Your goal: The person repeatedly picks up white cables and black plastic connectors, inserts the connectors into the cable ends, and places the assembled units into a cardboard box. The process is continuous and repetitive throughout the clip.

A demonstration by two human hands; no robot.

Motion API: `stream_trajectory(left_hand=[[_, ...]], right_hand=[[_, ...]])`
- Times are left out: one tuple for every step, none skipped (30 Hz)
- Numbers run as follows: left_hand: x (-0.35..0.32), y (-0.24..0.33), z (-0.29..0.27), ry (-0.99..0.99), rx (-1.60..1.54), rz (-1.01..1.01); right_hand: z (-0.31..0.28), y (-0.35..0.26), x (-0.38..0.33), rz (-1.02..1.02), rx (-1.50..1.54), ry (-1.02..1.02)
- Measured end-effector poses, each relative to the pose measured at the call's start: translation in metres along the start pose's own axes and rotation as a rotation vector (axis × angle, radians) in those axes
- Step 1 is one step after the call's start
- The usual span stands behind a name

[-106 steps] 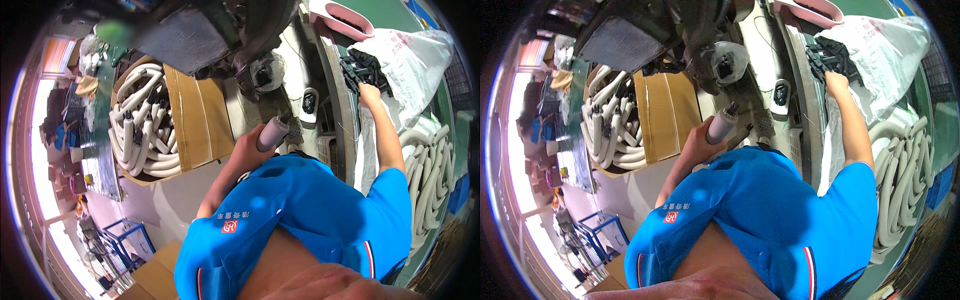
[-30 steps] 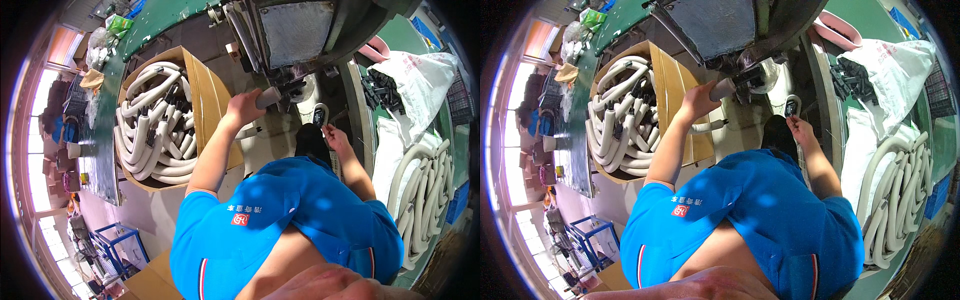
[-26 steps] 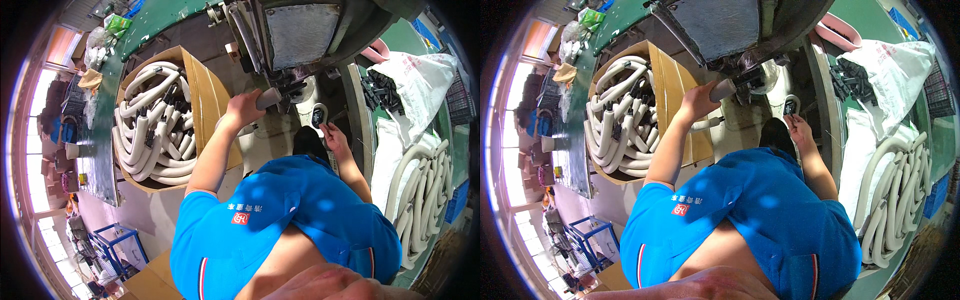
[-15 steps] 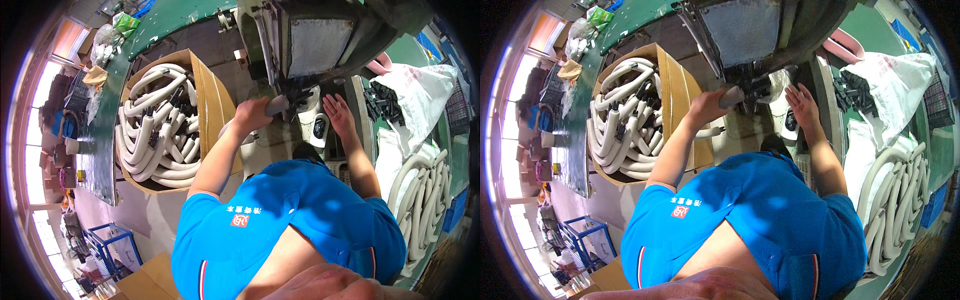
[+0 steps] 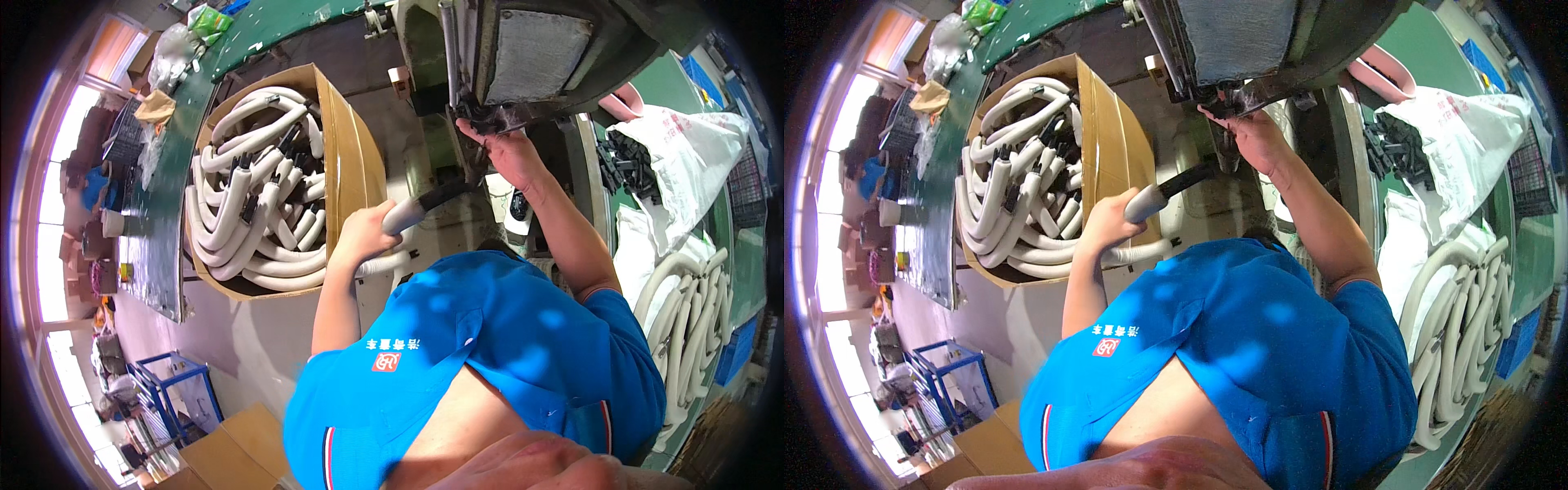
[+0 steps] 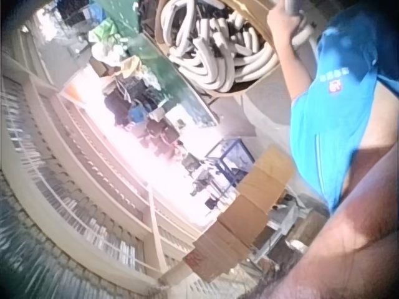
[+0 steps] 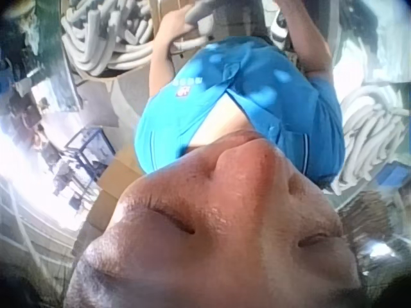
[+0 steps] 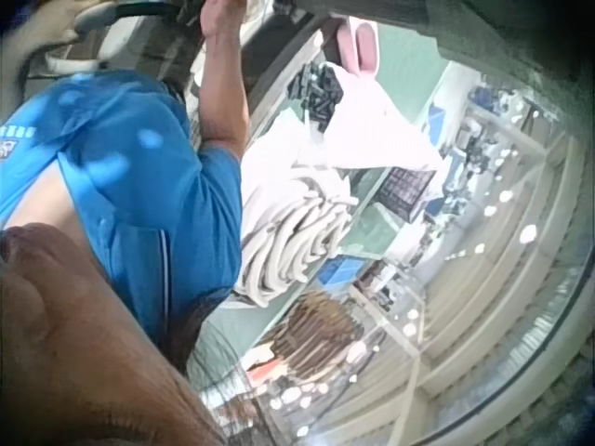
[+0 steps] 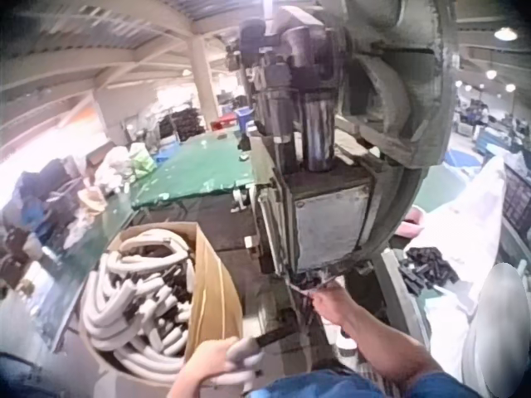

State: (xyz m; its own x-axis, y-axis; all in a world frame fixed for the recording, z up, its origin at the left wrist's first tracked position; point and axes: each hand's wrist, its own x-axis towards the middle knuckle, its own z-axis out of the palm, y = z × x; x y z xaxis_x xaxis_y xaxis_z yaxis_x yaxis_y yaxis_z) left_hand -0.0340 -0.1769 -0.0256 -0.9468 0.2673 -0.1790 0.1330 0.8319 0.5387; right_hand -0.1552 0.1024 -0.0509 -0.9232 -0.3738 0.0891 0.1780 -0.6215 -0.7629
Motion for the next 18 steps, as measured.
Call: stream_trajectory(left_hand=[[-0.010, -0.012, 0.009, 0.023, -0.036, -0.043], [-0.020, -0.018, 0.014, 0.053, -0.089, -0.070], [-0.029, -0.020, 0.019, 0.085, -0.108, -0.093], [-0.037, -0.020, 0.022, 0.099, -0.134, -0.136], [-0.043, -0.020, 0.025, 0.113, -0.159, -0.177], [-0.046, -0.022, 0.031, 0.096, -0.240, -0.244], [-0.050, -0.014, 0.029, 0.101, -0.252, -0.264], [-0.051, -0.013, 0.029, 0.118, -0.277, -0.257], [-0.051, -0.011, 0.029, 0.134, -0.303, -0.248], [-0.051, -0.008, 0.028, 0.152, -0.294, -0.250], [-0.050, -0.005, 0.025, 0.168, -0.285, -0.250], [-0.050, 0.000, 0.021, 0.173, -0.270, -0.251], [-0.051, 0.007, 0.013, 0.203, -0.307, -0.230], [-0.055, 0.006, 0.007, 0.273, -0.294, -0.188], [-0.061, 0.003, -0.001, 0.342, -0.280, -0.146], [-0.074, 0.001, -0.013, 0.472, -0.191, -0.185], [-0.090, -0.003, -0.028, 0.596, -0.104, -0.217], [-0.117, -0.011, -0.047, 0.740, -0.042, -0.210]], right_hand=[[0.002, 0.000, 0.001, -0.002, -0.038, -0.014], [0.000, 0.004, 0.004, -0.022, -0.019, -0.051], [-0.001, 0.005, 0.004, -0.022, -0.022, 0.002], [0.009, 0.004, 0.003, -0.023, -0.021, 0.052], [0.015, 0.004, 0.003, -0.026, -0.020, 0.104], [0.014, 0.008, 0.005, -0.042, -0.030, 0.110], [0.012, 0.012, 0.005, -0.050, -0.060, 0.102], [0.009, 0.014, 0.005, -0.059, -0.091, 0.096], [0.007, 0.016, 0.005, -0.069, -0.123, 0.092], [0.003, 0.017, 0.004, -0.072, -0.147, 0.049], [-0.001, 0.015, 0.004, -0.012, -0.031, 0.075], [-0.007, 0.011, 0.003, 0.047, 0.086, 0.101], [-0.012, 0.008, 0.002, 0.102, 0.205, 0.126], [-0.021, 0.006, -0.002, 0.143, 0.223, 0.339], [-0.029, 0.001, -0.007, 0.101, 0.233, 0.387], [-0.041, -0.002, -0.013, 0.130, 0.211, 0.472], [-0.061, -0.005, -0.021, 0.154, 0.184, 0.562], [-0.094, -0.003, -0.033, 0.170, 0.220, 0.582]])
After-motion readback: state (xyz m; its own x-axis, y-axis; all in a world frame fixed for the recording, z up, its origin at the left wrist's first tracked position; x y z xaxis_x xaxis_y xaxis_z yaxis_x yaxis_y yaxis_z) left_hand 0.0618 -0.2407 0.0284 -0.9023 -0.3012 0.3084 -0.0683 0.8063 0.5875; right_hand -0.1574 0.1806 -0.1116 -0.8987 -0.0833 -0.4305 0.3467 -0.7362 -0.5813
